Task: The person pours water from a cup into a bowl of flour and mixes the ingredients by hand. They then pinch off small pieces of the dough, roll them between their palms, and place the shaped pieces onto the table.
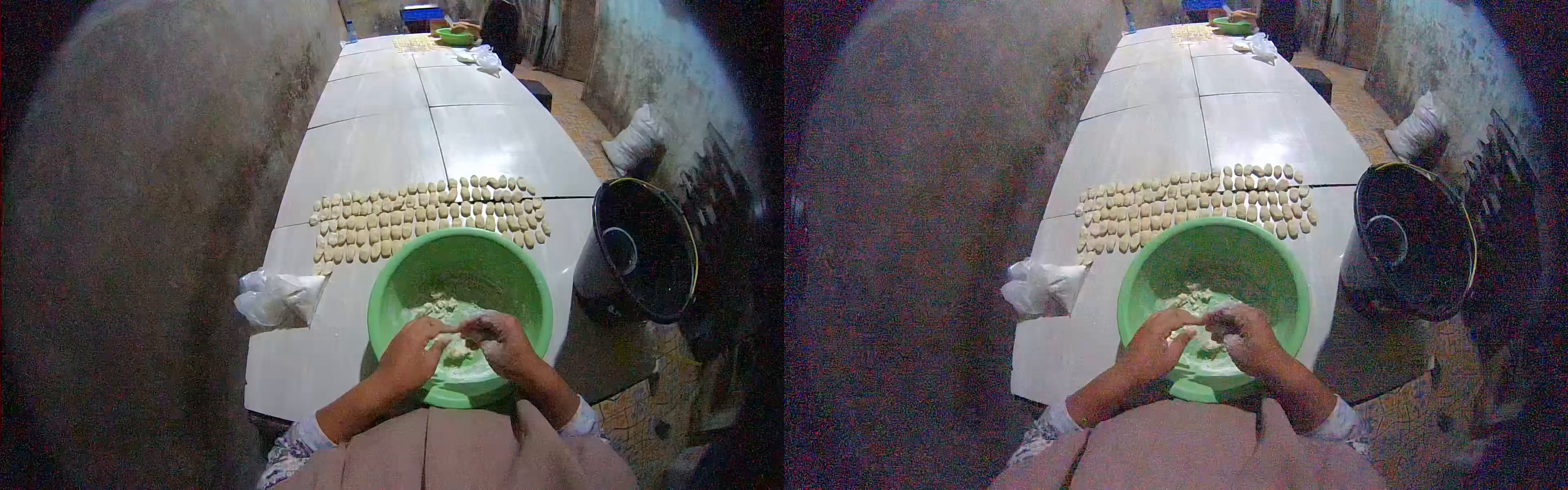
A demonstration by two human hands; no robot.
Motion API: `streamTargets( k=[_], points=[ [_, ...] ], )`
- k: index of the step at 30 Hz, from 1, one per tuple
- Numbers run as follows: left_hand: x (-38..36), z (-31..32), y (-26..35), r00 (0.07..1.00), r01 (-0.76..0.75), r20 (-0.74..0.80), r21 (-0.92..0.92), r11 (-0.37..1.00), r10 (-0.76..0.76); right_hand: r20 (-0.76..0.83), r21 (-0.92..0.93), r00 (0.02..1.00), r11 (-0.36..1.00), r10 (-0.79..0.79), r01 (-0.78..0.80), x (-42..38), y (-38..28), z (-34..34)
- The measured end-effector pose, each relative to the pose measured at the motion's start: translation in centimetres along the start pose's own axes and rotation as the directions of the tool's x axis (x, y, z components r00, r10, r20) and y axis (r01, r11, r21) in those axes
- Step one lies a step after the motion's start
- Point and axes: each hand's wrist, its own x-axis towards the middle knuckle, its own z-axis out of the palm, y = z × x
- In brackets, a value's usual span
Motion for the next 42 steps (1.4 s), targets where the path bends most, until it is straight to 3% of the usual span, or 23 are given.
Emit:
streamTargets(
  k=[1,2,5,6,7,9,10,11,14,17,18,23,25,31,33,39,42],
  points=[
    [0.0,0.0,0.2,0.999,0.016,-0.051,0.015,1.000,-0.015,0.027,-0.069,0.999,0.997,-0.035,0.037,-0.1,0.4,-0.3],
    [0.1,-0.1,0.2,0.997,0.073,0.011,-0.021,0.997,-0.072,-0.029,-0.066,0.989,0.988,-0.142,0.140,0.2,1.3,0.1],
    [0.2,0.1,0.4,0.989,0.147,0.044,-0.141,0.979,-0.142,-0.034,-0.185,0.994,0.978,-0.101,0.093,0.2,1.3,0.2],
    [0.2,0.0,0.7,0.995,0.097,0.048,-0.187,0.978,-0.090,-0.031,-0.168,0.999,0.986,-0.024,0.019,0.0,-0.4,0.5],
    [0.1,0.0,1.1,0.995,0.097,0.048,-0.186,0.978,-0.089,-0.031,-0.168,0.999,0.986,-0.025,0.019,0.0,-0.5,0.6],
    [0.0,0.0,2.3,0.992,0.120,0.035,-0.088,0.989,-0.118,0.009,0.019,0.999,0.999,0.041,-0.041,0.1,-0.4,0.8],
    [0.1,-0.2,2.9,0.983,0.171,0.067,-0.002,0.985,-0.171,0.077,-0.111,0.997,0.994,-0.006,0.014,0.1,-0.1,0.7],
    [0.1,-0.1,2.7,0.983,0.171,0.067,-0.002,0.985,-0.170,0.077,-0.111,0.997,0.994,-0.006,0.015,0.0,-0.3,0.7],
    [0.0,0.0,2.5,0.995,0.077,-0.069,0.144,0.987,-0.067,0.150,0.155,0.989,0.987,0.016,-0.039,-0.3,-1.1,0.7],
    [0.2,-0.4,2.5,0.999,0.020,-0.031,0.302,0.953,-0.011,0.096,0.154,0.995,0.988,-0.023,0.008,-0.2,-0.7,0.8],
    [0.3,-0.8,3.0,0.999,-0.005,-0.035,0.299,0.954,0.016,0.112,0.296,0.986,0.943,0.121,-0.149,-0.3,-1.5,0.8],
    [0.2,-0.8,2.8,0.977,-0.146,-0.113,0.282,0.948,0.183,0.124,0.276,0.985,0.949,0.120,-0.150,0.0,-0.9,0.4],
    [0.1,-0.7,3.0,0.979,-0.141,-0.133,0.119,0.983,0.157,0.107,0.347,0.993,0.933,0.059,-0.092,0.0,-0.6,0.5],
    [-0.1,-0.6,2.4,0.977,-0.119,-0.169,0.063,0.991,0.128,0.062,0.320,0.993,0.941,0.098,-0.113,-0.2,-0.6,1.3],
    [-0.1,-0.6,2.2,0.964,-0.177,-0.173,0.144,0.974,0.200,0.059,0.198,0.997,0.978,0.049,-0.060,-0.3,-0.5,1.3],
    [-0.4,-0.6,3.0,0.984,-0.139,-0.103,0.085,0.987,0.148,0.113,0.235,0.989,0.965,0.096,-0.120,-0.5,-1.4,0.8],
    [-0.5,-1.5,2.4,0.997,-0.030,-0.062,0.088,0.996,0.036,-0.059,0.079,0.998,0.997,0.025,-0.020,-0.6,-1.2,0.4]
  ],
)
